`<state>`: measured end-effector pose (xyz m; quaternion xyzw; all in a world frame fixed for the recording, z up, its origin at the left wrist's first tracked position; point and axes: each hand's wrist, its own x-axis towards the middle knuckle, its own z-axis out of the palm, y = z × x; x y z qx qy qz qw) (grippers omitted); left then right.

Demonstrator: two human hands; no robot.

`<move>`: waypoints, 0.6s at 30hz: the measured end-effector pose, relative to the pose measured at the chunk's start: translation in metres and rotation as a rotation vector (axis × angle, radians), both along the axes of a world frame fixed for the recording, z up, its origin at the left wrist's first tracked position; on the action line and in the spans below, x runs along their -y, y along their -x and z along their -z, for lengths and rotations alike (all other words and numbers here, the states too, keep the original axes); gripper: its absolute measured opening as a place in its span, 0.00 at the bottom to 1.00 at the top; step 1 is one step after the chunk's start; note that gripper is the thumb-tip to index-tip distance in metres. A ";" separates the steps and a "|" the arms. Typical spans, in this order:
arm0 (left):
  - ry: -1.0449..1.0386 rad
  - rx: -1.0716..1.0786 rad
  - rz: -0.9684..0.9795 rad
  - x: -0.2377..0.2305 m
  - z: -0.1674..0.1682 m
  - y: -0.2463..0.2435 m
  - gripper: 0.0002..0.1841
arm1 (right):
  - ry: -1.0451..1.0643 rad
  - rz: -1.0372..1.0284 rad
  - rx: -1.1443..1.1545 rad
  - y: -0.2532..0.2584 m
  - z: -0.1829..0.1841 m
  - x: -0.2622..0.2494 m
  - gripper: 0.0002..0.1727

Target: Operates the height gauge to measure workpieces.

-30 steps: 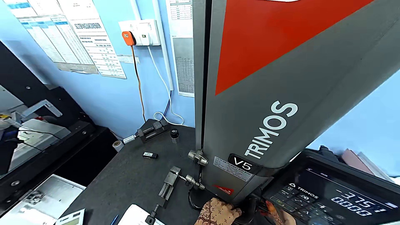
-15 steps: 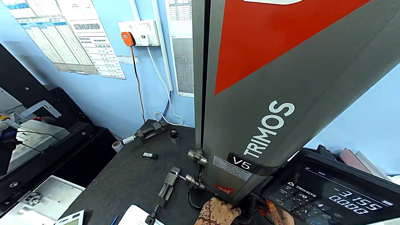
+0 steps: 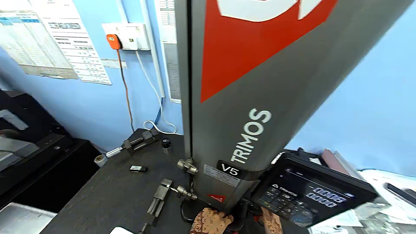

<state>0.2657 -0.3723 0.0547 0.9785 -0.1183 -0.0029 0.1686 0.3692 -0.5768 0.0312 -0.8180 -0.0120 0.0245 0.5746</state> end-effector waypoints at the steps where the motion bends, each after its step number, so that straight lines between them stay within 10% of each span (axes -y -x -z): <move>1: -0.006 0.014 -0.004 0.001 0.001 0.000 0.25 | 0.005 0.010 0.003 0.000 0.000 0.000 0.20; 18: 0.014 0.018 0.016 0.000 0.003 0.000 0.24 | -0.241 -0.116 -0.025 0.005 0.006 0.012 0.24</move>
